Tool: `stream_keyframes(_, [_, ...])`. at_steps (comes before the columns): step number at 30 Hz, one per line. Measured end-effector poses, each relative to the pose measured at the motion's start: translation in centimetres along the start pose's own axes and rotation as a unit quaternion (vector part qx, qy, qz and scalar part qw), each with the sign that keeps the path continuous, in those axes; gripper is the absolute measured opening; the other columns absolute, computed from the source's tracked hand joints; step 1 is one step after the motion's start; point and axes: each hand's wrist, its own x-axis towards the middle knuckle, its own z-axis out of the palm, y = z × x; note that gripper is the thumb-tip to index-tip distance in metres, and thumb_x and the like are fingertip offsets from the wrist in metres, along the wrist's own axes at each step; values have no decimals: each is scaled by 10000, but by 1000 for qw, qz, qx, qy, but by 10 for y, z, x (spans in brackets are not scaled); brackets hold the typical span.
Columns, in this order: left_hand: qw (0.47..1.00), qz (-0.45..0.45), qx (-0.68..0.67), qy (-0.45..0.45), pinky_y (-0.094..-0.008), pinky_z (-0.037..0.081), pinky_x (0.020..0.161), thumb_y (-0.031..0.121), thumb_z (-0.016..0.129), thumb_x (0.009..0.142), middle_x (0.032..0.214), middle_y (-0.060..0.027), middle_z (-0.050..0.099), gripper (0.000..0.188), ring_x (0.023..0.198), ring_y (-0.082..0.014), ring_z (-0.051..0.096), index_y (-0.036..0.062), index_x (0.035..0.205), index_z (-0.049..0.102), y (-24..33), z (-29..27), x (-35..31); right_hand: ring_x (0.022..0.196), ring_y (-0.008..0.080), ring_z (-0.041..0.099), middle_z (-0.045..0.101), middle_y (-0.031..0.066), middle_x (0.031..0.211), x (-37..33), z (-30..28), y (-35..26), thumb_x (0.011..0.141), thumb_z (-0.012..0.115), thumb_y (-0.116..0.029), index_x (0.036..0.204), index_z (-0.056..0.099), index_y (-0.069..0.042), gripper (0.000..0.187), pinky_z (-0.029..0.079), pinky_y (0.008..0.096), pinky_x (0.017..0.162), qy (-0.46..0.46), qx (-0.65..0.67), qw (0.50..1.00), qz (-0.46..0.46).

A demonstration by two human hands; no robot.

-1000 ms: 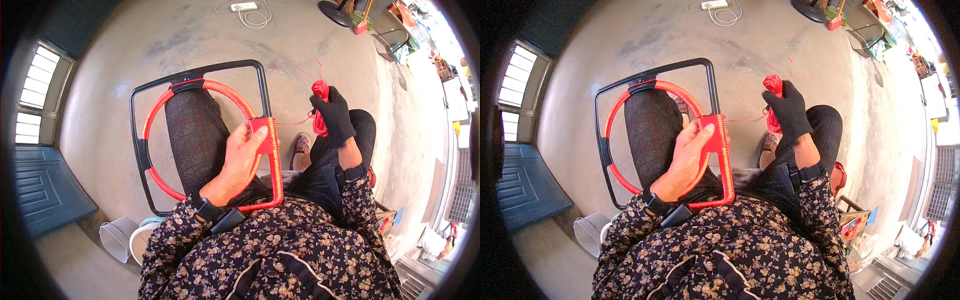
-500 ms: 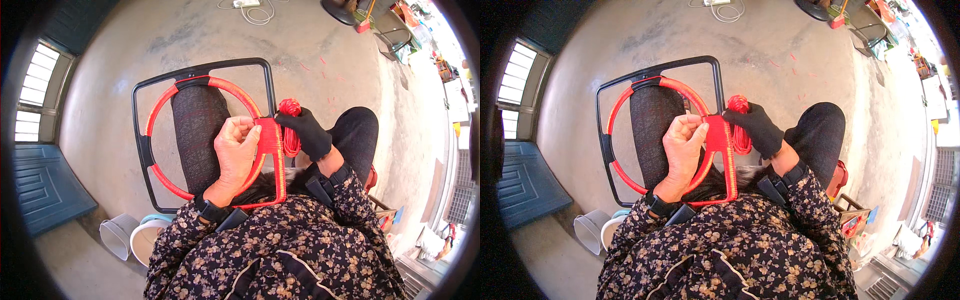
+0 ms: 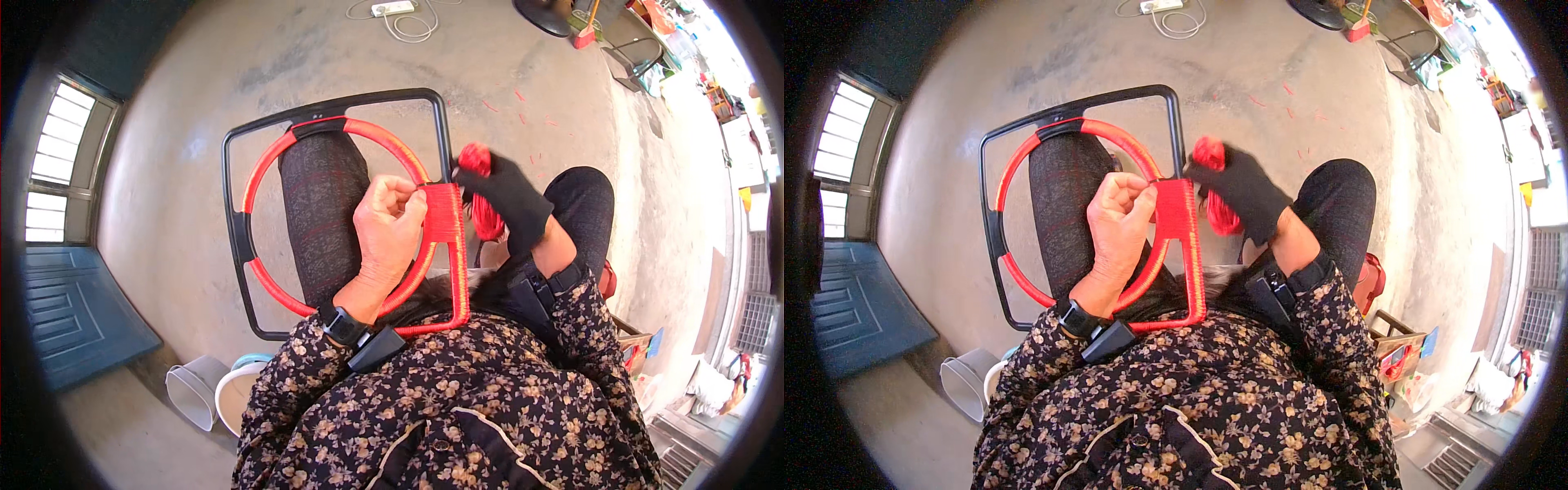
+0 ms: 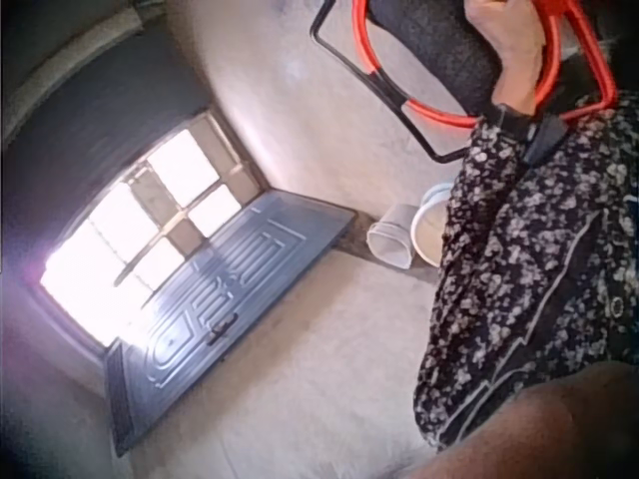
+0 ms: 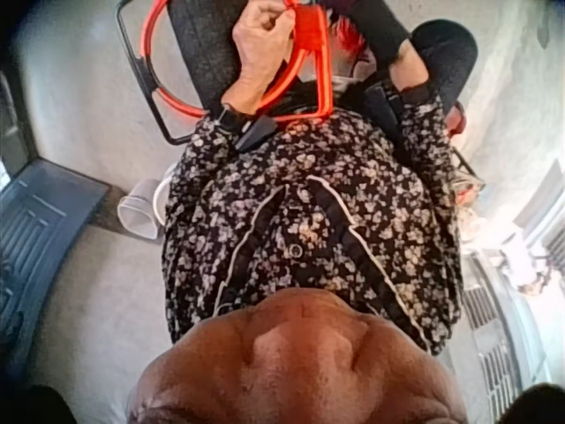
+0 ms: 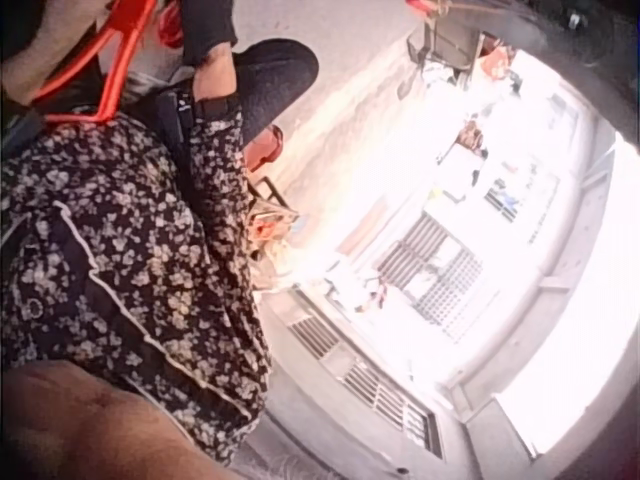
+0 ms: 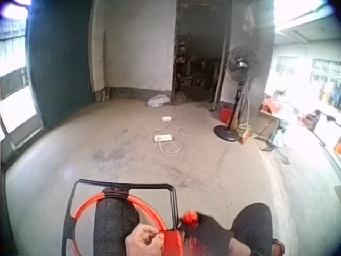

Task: The person is weaving a stool using a red plastic rope.

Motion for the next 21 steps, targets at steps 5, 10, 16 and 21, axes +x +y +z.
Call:
stream_keyframes(5, [995, 65, -12, 74, -278, 486, 753, 112, 594, 870, 1034, -123, 569, 396, 893, -163, 582, -5, 1213, 433, 20, 3, -1, 806, 210, 637, 646, 105, 854, 9, 11, -34, 810, 602, -94, 1001, 596, -19, 206, 508, 330, 723, 197, -217, 934, -204])
stream_keyframes(10, [983, 138, 55, 107, -310, 401, 941, 102, 539, 878, 1159, -106, 525, 365, 1077, -178, 509, -25, 1213, 466, 24, -2, -1, 1203, 287, 473, 515, 134, 1243, 0, 52, -56, 770, 532, -199, 1081, 595, -70, 342, 414, 467, 935, 6, -596, 594, -541])
stream_keyframes(16, [996, -19, -27, 80, -284, 453, 836, 2, 501, 852, 1053, -83, 598, 292, 963, -159, 565, -13, 1143, 527, 9, -8, 2, 860, 211, 628, 635, 84, 995, 1, 13, -46, 821, 607, -239, 995, 633, -85, 234, 499, 349, 731, 152, -409, 818, -375])
stream_keyframes(21, [982, -79, -158, 65, -292, 437, 878, 2, 499, 862, 1068, -36, 596, 284, 952, -138, 569, 45, 1137, 557, -9, -7, 3, 827, 100, 568, 643, 34, 934, 21, 7, -15, 857, 614, -181, 1011, 629, -31, 216, 467, 270, 749, -80, -108, 990, -44])
